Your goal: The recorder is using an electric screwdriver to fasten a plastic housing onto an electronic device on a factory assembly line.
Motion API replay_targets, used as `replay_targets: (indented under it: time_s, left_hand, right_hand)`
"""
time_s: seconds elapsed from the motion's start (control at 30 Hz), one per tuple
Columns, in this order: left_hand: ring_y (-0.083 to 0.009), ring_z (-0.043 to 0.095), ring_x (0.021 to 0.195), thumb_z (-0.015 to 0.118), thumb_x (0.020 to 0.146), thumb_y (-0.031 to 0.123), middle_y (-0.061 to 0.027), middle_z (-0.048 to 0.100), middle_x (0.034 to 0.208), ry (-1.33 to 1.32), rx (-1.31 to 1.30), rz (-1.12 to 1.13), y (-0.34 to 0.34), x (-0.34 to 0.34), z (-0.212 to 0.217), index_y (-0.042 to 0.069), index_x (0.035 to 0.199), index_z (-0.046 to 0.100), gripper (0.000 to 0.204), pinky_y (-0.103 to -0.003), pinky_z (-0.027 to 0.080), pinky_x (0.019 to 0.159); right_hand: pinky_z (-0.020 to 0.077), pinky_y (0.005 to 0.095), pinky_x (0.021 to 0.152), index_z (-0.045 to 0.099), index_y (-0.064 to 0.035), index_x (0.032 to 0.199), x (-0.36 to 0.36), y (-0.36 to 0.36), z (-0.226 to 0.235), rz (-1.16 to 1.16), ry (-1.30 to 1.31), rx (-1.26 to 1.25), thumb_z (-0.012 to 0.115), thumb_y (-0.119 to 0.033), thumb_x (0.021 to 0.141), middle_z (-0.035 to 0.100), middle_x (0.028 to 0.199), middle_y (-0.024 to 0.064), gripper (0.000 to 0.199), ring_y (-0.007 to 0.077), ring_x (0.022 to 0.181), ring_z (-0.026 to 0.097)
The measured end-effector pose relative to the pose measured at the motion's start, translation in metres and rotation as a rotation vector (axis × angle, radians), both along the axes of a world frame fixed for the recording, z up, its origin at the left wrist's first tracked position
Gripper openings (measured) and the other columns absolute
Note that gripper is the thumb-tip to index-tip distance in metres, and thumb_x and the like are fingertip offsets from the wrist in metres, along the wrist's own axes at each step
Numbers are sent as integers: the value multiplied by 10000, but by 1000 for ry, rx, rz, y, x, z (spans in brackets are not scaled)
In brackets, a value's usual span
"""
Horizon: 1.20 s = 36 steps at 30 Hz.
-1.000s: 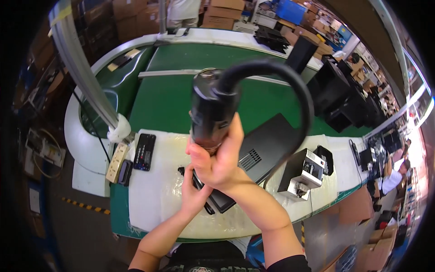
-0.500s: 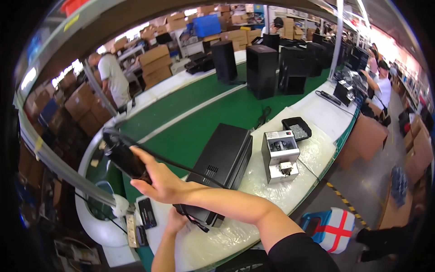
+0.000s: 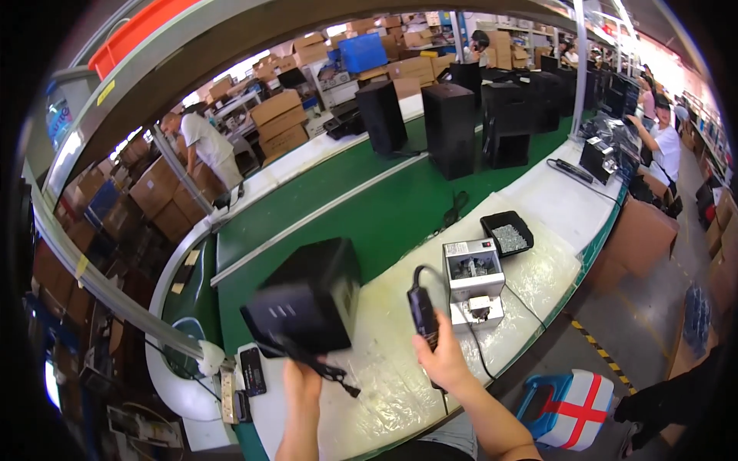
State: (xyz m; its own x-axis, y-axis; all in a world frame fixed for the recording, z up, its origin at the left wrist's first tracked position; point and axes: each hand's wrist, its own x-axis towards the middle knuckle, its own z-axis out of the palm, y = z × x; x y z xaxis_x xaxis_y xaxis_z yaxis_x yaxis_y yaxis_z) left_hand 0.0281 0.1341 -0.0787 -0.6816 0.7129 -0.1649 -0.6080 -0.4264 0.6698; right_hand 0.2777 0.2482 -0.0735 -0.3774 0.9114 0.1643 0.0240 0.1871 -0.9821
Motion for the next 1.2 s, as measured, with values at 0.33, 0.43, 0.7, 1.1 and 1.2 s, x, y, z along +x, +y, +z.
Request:
replay_targets:
  time_s: [0.33, 0.43, 0.7, 1.1, 1.2]
  left_hand:
    - [-327, 598, 927, 475, 978, 222, -135, 596, 1078, -242, 8, -25, 149, -85, 115, 12, 1102, 532, 250, -529, 506, 727]
    - [-355, 600, 875, 441, 974, 192, -156, 583, 1075, -199, -74, 84, 191, -117, 130, 4, 1080, 496, 222, -558, 489, 719]
    - [-383, 440, 1192, 428, 906, 289, -216, 419, 1309, -57, 63, 58, 215, -170, 152, 23, 1205, 440, 400, -587, 395, 920]
    - [-300, 411, 1294, 461, 940, 215, -166, 418, 1399, 517, 70, 232, 144, -57, 81, 5, 1372, 409, 483, -430, 298, 1079]
    - [-368, 373, 1324, 532, 883, 104, -213, 421, 1393, 1352, -502, 264, 97, -24, 6, -17, 1218, 507, 357, -452, 281, 1097]
  right_hand:
    - [471, 462, 831, 400, 64, 1268, -32, 11, -57, 57, -656, 342, 657, -173, 799, 552, 1077, 246, 585, 400, 980, 545]
    - [467, 441, 848, 401, 87, 1260, -40, 13, -72, 100, -906, 500, 675, -201, 791, 557, 1112, 200, 615, 362, 1029, 514]
    - [314, 470, 1081, 333, 133, 1324, -18, -2, -83, 30, -819, 576, 676, -247, 795, 368, 1356, 345, 736, 458, 1269, 368]
    - [473, 419, 888, 447, 16, 1282, 7, 83, 73, 472, -322, 597, 619, -242, 879, 527, 1180, 234, 508, 360, 1021, 571]
    - [503, 424, 825, 436, -10, 1301, -8, 112, 89, 525, -398, 504, 587, -249, 903, 552, 1149, 210, 488, 345, 956, 612]
